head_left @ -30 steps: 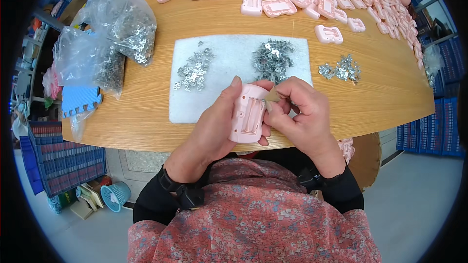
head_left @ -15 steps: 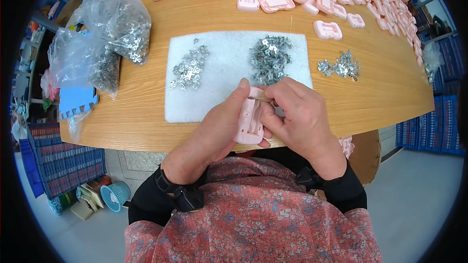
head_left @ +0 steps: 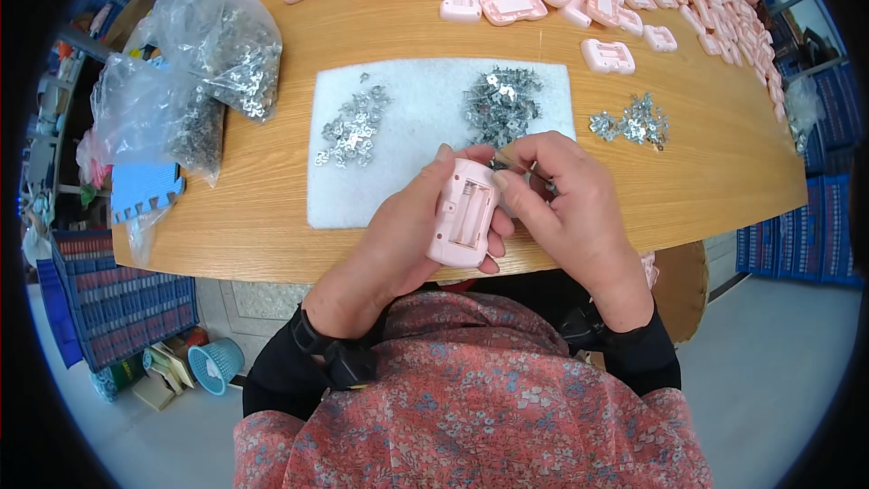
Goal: The person assembles pink plastic components by inserting small metal pieces into them using a thin metal tool. They pick up a plastic part, use the tool to place a metal piece into a slot, and then set the part aside. This process is repeated for multiple units.
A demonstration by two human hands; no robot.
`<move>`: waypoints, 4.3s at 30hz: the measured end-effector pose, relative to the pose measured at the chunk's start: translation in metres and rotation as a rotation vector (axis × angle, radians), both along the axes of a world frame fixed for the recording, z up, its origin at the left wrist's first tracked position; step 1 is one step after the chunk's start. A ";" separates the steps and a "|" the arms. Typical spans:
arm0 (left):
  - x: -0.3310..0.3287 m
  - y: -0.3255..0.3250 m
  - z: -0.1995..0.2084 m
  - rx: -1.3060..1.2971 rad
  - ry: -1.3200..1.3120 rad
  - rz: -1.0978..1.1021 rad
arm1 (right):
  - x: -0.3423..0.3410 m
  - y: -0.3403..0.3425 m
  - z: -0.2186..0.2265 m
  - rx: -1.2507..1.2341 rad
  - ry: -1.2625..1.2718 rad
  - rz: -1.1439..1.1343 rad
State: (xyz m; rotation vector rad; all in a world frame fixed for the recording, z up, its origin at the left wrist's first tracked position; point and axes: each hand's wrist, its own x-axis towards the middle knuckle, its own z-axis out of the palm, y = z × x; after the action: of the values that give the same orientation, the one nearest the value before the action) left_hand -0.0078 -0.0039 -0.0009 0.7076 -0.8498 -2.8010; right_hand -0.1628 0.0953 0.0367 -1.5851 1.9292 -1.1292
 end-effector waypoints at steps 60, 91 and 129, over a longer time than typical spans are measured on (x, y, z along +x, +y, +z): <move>0.014 -0.005 -0.010 0.374 0.221 0.044 | 0.010 -0.008 -0.028 -0.038 -0.749 0.046; 0.031 0.003 0.012 -0.362 -0.022 0.098 | 0.014 0.011 -0.022 0.143 -1.051 0.115; 0.075 -0.034 -0.008 -0.294 -0.004 0.323 | 0.050 -0.058 0.001 0.130 0.029 0.279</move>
State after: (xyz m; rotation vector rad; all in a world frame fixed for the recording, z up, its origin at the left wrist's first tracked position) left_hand 0.0669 -0.0378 -0.0084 0.7264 -1.0165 -2.3306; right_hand -0.1131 0.0377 0.0378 -1.7400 1.6949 -0.8541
